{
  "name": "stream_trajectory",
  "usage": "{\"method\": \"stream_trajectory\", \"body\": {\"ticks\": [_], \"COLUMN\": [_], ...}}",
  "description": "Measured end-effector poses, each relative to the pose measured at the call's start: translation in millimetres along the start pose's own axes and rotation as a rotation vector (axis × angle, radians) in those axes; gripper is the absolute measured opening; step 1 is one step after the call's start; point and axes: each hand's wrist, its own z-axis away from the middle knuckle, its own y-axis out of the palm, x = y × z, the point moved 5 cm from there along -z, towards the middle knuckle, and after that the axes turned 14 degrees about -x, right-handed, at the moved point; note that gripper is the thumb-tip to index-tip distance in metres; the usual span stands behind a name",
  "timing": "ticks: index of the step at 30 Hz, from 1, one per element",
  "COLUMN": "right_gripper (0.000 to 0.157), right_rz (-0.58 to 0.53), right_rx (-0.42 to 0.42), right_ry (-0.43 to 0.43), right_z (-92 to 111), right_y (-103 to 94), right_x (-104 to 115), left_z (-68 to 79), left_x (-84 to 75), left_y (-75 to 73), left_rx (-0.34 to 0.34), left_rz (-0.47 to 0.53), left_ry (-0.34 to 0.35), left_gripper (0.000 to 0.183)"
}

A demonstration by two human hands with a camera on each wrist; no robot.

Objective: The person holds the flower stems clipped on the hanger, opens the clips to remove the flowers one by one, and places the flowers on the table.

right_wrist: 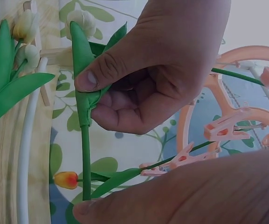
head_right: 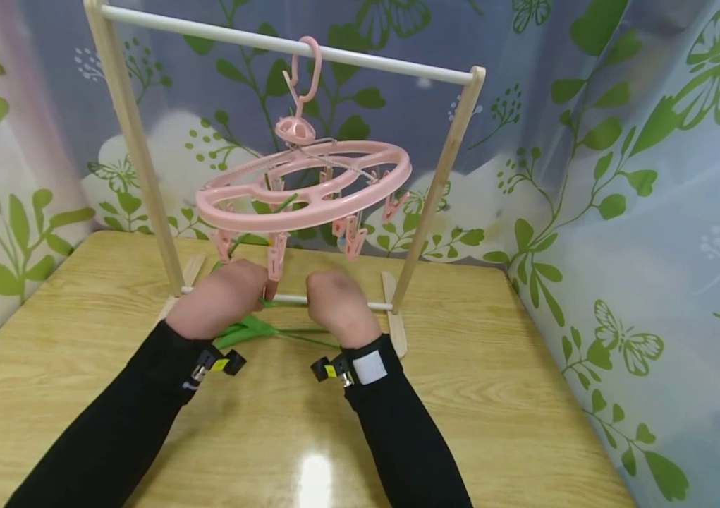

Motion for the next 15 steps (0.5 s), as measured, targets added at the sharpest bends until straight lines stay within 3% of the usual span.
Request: {"method": "stream_trajectory", "body": {"ticks": [6, 11, 13, 15], "right_gripper": [0.035, 0.026, 0.023, 0.022], "right_rz": [-0.004, 0.011, 0.018, 0.024], "right_rx": [-0.003, 0.011, 0.016, 0.017], "right_ry": [-0.010, 0.001, 0.002, 0.002], "right_z": [-0.5, -1.9, -2.3, -2.5], "right_y": [4.7, 9.5, 10.9, 12.4], "right_x": [0.0, -1.9, -2.8, -3.4], "left_z": [3.1, 2.7, 1.7, 1.4], "left_x": [4.1, 9.4, 12.5, 15.2], "left_y": [11.5, 25.4, 32.2, 38.7], "left_rx": [0.161, 0.394, 0.498, 0.555], "left_rz": [-0.048, -0.088, -0.005, 0.113], "left_ry": [-0.047, -0.104, -0.196, -0.307], "left_gripper": [0.041, 0.040, 0.040, 0.040]}}
